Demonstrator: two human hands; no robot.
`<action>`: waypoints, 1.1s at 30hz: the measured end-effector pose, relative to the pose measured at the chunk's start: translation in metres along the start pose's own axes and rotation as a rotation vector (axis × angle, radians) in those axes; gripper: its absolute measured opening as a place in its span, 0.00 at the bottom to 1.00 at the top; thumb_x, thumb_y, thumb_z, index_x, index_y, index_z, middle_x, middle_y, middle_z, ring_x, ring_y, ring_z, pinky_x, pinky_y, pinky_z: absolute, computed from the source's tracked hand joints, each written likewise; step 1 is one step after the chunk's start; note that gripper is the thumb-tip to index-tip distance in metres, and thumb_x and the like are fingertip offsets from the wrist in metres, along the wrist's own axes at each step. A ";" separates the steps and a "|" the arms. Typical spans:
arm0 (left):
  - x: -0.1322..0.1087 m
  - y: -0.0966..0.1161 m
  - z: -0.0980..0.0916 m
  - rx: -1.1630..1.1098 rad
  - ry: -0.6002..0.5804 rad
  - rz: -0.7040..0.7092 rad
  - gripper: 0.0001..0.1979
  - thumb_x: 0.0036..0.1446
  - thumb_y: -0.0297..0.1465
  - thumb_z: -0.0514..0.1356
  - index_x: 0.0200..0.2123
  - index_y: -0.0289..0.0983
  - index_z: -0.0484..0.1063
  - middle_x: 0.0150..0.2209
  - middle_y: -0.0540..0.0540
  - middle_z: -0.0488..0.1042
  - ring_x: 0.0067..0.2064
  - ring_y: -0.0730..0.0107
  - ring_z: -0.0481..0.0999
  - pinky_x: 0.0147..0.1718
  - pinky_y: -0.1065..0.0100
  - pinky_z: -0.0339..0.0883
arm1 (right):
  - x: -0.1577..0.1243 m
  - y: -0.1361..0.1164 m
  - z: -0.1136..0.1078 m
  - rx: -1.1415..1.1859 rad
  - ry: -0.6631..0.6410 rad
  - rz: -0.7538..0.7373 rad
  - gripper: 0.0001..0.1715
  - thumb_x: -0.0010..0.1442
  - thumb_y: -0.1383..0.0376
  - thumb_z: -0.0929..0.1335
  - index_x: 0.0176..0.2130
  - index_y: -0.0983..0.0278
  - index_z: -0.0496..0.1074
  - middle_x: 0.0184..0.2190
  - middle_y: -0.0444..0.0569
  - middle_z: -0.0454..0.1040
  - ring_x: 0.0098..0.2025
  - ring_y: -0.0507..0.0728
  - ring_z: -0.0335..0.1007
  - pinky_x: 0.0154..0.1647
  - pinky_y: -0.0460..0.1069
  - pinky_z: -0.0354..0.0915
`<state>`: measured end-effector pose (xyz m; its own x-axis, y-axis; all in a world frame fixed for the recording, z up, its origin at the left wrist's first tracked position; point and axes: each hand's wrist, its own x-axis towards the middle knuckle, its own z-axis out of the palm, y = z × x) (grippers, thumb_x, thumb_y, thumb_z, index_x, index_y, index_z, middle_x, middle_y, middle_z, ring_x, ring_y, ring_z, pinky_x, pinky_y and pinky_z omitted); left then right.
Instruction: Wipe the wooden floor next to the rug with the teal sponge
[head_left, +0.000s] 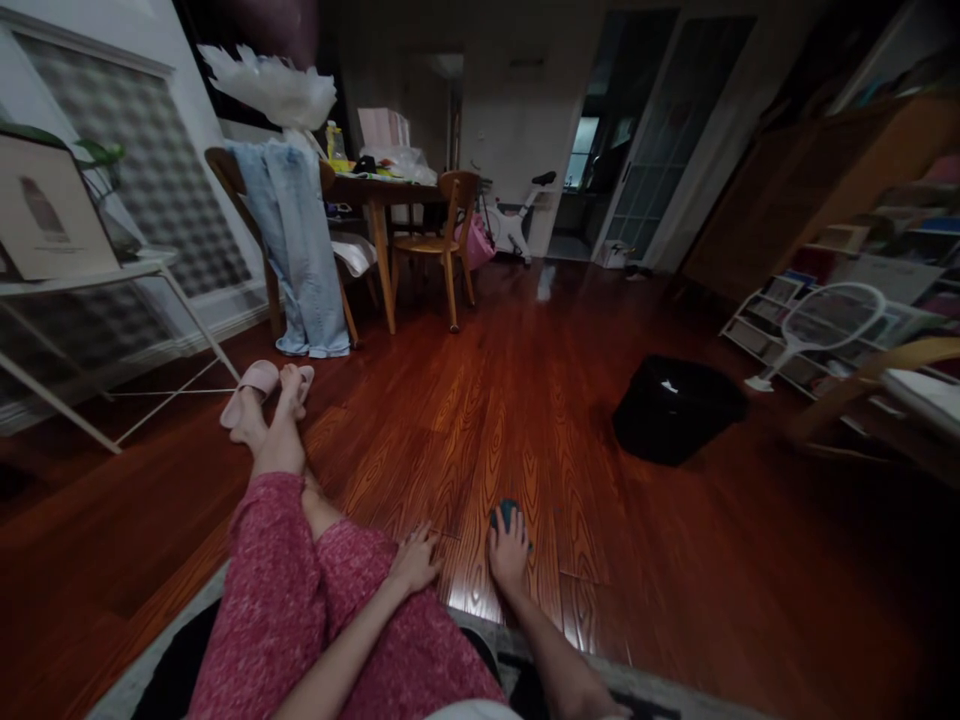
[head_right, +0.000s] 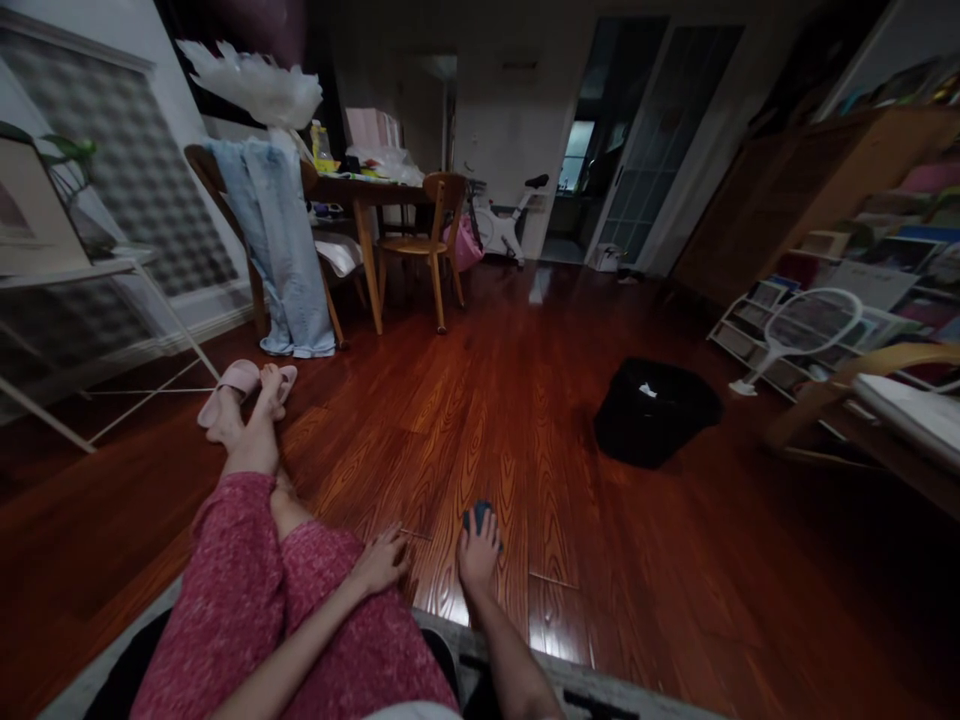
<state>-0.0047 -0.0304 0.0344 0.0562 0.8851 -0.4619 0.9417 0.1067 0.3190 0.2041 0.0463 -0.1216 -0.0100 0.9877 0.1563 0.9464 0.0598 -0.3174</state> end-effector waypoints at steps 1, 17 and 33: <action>-0.001 0.000 -0.001 -0.001 0.002 0.000 0.34 0.60 0.39 0.51 0.69 0.37 0.58 0.74 0.41 0.46 0.73 0.55 0.47 0.69 0.50 0.45 | -0.008 -0.014 0.003 0.005 -0.028 -0.058 0.33 0.68 0.60 0.55 0.69 0.60 0.59 0.72 0.56 0.52 0.74 0.65 0.43 0.69 0.65 0.44; -0.008 0.000 -0.008 -0.012 -0.008 0.010 0.35 0.60 0.39 0.51 0.70 0.39 0.54 0.74 0.42 0.43 0.74 0.57 0.45 0.69 0.51 0.43 | -0.052 0.211 -0.065 -0.049 0.096 0.057 0.32 0.68 0.57 0.54 0.65 0.58 0.66 0.68 0.55 0.61 0.70 0.63 0.53 0.65 0.63 0.58; -0.004 -0.006 -0.004 -0.039 0.018 0.038 0.34 0.62 0.40 0.50 0.70 0.37 0.55 0.74 0.41 0.43 0.74 0.58 0.43 0.70 0.54 0.41 | -0.063 -0.004 -0.002 0.010 -0.036 -0.053 0.33 0.68 0.59 0.55 0.69 0.56 0.57 0.72 0.53 0.53 0.73 0.64 0.44 0.68 0.64 0.48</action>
<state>-0.0116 -0.0328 0.0380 0.0857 0.8967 -0.4342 0.9254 0.0898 0.3681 0.2018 -0.0163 -0.1287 -0.0717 0.9877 0.1392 0.9411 0.1132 -0.3185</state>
